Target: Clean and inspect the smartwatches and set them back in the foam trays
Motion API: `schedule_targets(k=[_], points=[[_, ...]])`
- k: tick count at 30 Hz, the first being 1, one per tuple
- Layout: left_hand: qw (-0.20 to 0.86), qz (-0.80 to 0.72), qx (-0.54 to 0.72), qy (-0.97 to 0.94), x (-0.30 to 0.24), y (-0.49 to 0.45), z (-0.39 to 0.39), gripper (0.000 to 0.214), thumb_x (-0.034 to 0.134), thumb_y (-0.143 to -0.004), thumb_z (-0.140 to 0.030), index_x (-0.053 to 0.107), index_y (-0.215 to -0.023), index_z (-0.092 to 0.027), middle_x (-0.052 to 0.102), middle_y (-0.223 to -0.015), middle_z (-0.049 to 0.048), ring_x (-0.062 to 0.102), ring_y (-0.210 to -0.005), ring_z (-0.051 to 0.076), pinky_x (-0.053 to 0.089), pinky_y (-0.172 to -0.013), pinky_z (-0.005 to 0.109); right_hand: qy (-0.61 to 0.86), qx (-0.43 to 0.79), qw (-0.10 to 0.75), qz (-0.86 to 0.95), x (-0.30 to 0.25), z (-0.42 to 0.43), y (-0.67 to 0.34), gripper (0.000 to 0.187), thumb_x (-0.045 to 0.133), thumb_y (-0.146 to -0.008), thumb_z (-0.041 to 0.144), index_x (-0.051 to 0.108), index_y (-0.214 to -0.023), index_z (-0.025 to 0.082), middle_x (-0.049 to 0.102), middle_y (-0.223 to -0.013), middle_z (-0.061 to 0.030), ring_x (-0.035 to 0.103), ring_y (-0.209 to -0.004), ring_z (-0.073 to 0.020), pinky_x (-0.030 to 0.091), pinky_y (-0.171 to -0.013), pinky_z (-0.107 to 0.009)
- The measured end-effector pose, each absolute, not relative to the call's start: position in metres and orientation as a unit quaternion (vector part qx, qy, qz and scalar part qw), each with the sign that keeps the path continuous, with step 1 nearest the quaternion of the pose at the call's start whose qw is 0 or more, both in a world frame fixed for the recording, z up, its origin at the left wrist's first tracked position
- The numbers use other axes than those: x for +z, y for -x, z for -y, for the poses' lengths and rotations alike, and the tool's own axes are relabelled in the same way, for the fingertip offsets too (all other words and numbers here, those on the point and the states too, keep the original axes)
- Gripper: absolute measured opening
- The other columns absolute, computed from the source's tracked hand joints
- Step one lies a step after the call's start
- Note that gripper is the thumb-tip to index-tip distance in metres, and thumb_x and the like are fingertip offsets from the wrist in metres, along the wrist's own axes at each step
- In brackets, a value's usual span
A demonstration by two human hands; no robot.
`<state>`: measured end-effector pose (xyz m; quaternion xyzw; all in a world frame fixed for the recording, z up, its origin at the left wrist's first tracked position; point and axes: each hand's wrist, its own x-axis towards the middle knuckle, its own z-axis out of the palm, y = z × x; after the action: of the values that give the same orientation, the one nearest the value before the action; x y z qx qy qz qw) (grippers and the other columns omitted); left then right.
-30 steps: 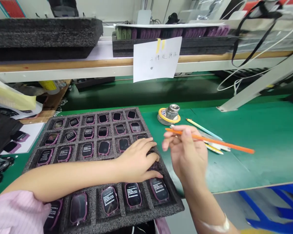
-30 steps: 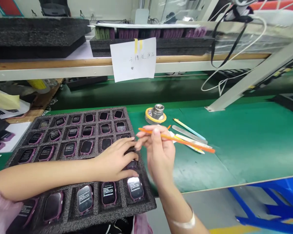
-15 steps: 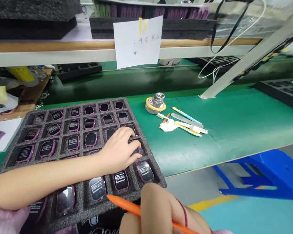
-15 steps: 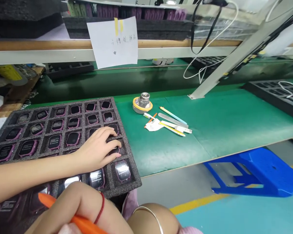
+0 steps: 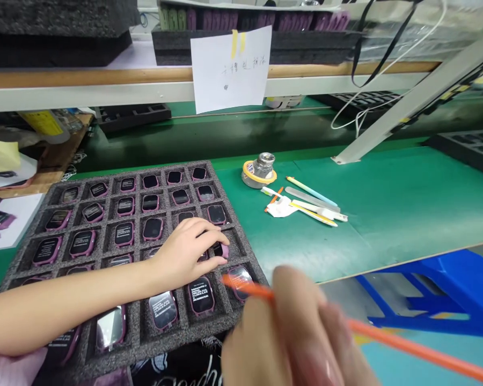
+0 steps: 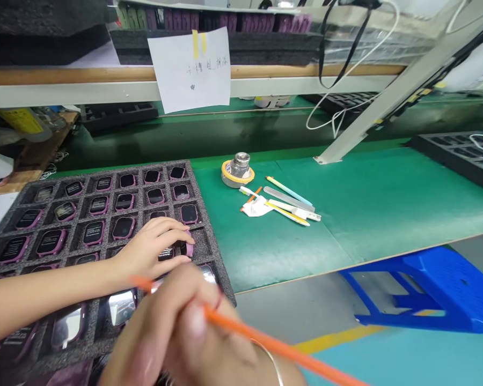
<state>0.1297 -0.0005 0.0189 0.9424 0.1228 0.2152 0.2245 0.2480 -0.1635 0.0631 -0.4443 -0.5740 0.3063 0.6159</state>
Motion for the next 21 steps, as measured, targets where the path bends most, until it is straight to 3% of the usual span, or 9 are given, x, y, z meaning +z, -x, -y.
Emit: schedule_targets(k=[2, 4, 6, 10, 15, 21], points=[[0.234, -0.122, 0.218, -0.94, 0.017, -0.129, -0.001, 0.017, 0.068, -0.094, -0.029, 0.066, -0.109, -0.022, 0.071, -0.113, 0.0067, 0.064, -0.112, 0.025, 0.051, -0.099, 0.046, 0.448, 0.282, 0.656, 0.537, 0.06, 0.14, -0.262, 0.041, 0.016, -0.111, 0.041, 0.056, -0.115, 0.037, 0.061, -0.066, 0.0046, 0.061, -0.054, -0.0149, 0.055, -0.061, -0.03], [0.219, -0.107, 0.226, -0.943, 0.016, -0.128, -0.002, 0.02, 0.07, -0.093, -0.03, 0.067, -0.11, -0.022, 0.071, -0.112, 0.0065, 0.065, -0.108, 0.024, 0.052, -0.096, 0.044, 0.503, 0.228, 0.675, 0.49, 0.048, 0.119, -0.28, 0.03, 0.043, -0.106, 0.046, 0.068, -0.101, 0.028, 0.062, -0.071, 0.001, 0.063, -0.066, -0.0147, 0.054, -0.066, -0.029], [0.181, -0.085, 0.239, -0.95, 0.015, -0.128, -0.003, 0.017, 0.068, -0.094, -0.031, 0.069, -0.108, -0.021, 0.071, -0.111, 0.0079, 0.066, -0.105, 0.025, 0.054, -0.093, 0.044, 0.556, 0.267, 0.643, 0.455, 0.03, 0.103, -0.295, 0.031, 0.053, -0.101, 0.05, 0.067, -0.092, 0.023, 0.061, -0.069, 0.0009, 0.06, -0.06, -0.0129, 0.052, -0.057, -0.027], [0.138, -0.073, 0.254, -0.955, 0.014, -0.128, -0.002, 0.013, 0.064, -0.096, -0.028, 0.069, -0.103, -0.018, 0.071, -0.111, 0.0104, 0.066, -0.106, 0.027, 0.055, -0.092, 0.044, 0.576, 0.32, 0.611, 0.439, 0.001, 0.095, -0.302, 0.03, 0.053, -0.1, 0.052, 0.051, -0.088, 0.024, 0.061, -0.062, 0.0044, 0.056, -0.047, -0.0111, 0.046, -0.043, -0.023], [0.216, -0.123, 0.229, -0.941, 0.016, -0.128, 0.0, 0.03, 0.069, -0.09, -0.028, 0.057, -0.115, -0.017, 0.072, -0.109, 0.0096, 0.067, -0.104, 0.026, 0.055, -0.092, 0.045, 0.592, 0.329, 0.567, 0.468, 0.001, 0.099, -0.297, 0.027, 0.053, -0.101, 0.045, 0.049, -0.083, 0.024, 0.058, -0.06, 0.0047, 0.053, -0.046, -0.0095, 0.044, -0.046, -0.023], [0.219, -0.138, 0.221, -0.94, 0.019, -0.13, 0.002, 0.037, 0.074, -0.087, -0.029, 0.054, -0.116, -0.017, 0.07, -0.111, 0.0098, 0.066, -0.104, 0.027, 0.054, -0.091, 0.045, 0.612, 0.311, 0.535, 0.493, 0.007, 0.097, -0.298, 0.024, 0.051, -0.101, 0.037, 0.047, -0.081, 0.025, 0.055, -0.061, 0.005, 0.051, -0.046, -0.0092, 0.042, -0.046, -0.023]])
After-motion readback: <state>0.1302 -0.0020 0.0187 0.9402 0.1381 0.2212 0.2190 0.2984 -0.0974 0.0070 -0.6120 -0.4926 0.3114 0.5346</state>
